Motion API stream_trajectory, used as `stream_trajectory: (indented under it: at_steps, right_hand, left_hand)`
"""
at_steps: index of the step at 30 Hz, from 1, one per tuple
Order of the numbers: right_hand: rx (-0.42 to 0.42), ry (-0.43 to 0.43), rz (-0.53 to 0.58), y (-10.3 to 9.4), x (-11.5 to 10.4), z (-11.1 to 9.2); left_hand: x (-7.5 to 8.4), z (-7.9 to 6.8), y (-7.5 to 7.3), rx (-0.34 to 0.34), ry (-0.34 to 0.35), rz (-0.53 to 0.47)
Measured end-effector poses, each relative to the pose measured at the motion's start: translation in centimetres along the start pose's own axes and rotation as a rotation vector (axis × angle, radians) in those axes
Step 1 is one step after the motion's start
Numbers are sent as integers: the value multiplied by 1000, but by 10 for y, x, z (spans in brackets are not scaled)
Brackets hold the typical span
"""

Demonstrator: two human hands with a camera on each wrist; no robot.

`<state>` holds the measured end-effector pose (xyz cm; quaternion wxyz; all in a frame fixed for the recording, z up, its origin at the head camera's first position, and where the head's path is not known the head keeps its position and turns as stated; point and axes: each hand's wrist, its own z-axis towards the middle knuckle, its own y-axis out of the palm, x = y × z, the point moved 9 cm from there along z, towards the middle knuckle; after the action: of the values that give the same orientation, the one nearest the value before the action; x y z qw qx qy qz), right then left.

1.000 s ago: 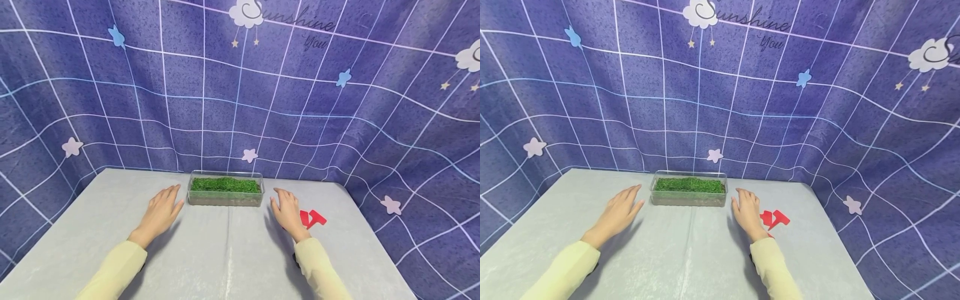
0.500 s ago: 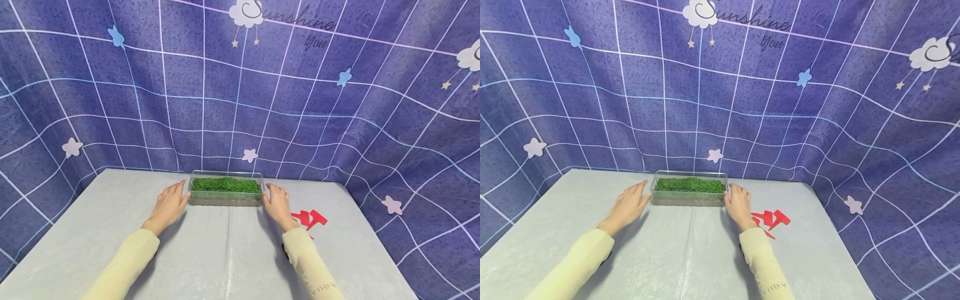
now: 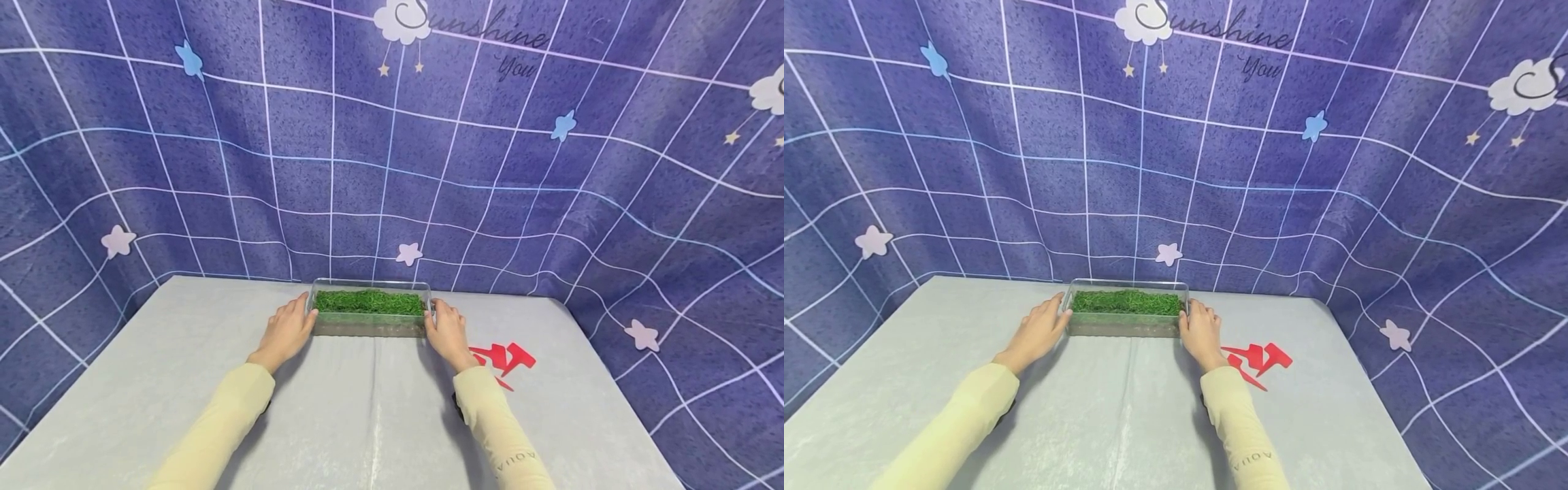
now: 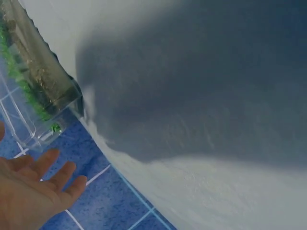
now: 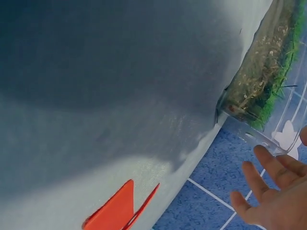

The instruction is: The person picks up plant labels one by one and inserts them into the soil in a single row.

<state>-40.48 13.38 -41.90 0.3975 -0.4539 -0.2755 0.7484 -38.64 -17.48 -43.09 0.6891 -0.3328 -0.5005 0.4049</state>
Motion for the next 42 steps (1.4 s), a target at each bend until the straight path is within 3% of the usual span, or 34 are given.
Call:
stream_trajectory:
  at_steps: [7, 19, 34, 42]
  right_hand:
    - [-74, 21, 40, 7, 2, 1]
    - [-161, -26, 24, 14, 0, 0]
    - [-139, -95, 33, 10, -5, -3]
    - [-102, -159, -50, 8, -8, -3]
  left_hand:
    - [1, 1, 5, -27, -5, 15]
    - [8, 4, 7, -38, 30, 34]
    - [11, 4, 3, -1, 68, 86]
    - [14, 5, 1, 29, 82, 99]
